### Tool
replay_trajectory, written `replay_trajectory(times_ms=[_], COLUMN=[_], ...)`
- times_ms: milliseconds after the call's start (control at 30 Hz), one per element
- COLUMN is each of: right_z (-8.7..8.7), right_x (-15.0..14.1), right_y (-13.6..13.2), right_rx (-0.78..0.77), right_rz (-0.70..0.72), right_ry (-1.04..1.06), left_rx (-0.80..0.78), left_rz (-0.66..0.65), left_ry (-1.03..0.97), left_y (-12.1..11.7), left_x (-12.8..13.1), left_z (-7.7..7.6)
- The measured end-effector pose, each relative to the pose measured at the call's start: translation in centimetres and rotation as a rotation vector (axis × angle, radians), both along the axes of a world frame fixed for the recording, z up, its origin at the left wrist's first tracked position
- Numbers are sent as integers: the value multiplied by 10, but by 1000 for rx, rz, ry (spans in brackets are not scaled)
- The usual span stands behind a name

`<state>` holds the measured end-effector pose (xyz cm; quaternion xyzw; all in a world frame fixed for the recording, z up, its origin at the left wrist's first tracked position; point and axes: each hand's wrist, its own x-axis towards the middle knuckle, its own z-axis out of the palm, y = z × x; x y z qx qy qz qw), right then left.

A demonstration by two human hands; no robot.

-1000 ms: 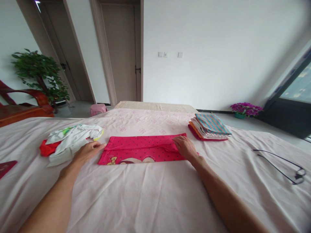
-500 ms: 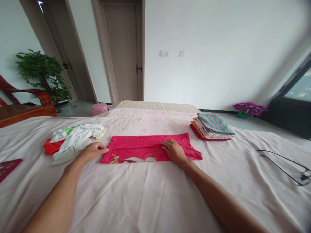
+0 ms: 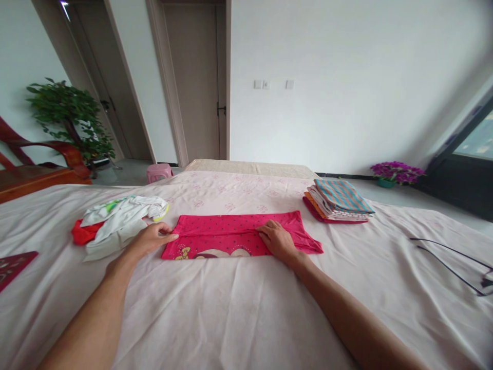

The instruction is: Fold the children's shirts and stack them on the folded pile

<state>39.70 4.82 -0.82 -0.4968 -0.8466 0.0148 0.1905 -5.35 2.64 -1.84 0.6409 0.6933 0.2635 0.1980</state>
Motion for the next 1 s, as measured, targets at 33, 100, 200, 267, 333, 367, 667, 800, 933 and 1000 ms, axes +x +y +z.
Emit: replay_trajectory(times_ms=[33, 100, 200, 267, 333, 367, 667, 800, 933, 1000], right_z=[0, 0, 0, 0, -1, -1, 0, 2, 2, 2], right_x=[0, 0, 0, 0, 0, 0, 0, -1, -1, -2], right_y=[0, 0, 0, 1, 1, 1, 1, 0, 0, 0], right_rx=[0, -2, -8, -7, -1, 0, -10, -16, -22, -28], right_rz=[1, 5, 11, 14, 15, 16, 8, 9, 4, -1], right_ry=[2, 5, 6, 10, 14, 14, -2, -15, -21, -24], left_rx=[8, 31, 26, 6, -1, 3, 127, 198, 217, 205], left_rz=[5, 10, -11, -26, -35, -39, 14, 90, 162, 174], left_ry=[3, 13, 24, 29, 30, 28, 26, -48, -146, -168], left_y=[1, 3, 4, 4, 4, 4, 3, 0, 1, 2], left_x=[-1, -3, -5, -7, -7, -6, 8, 19, 27, 29], left_z=[-1, -2, -5, -7, -9, -9, -1, 3, 1, -3])
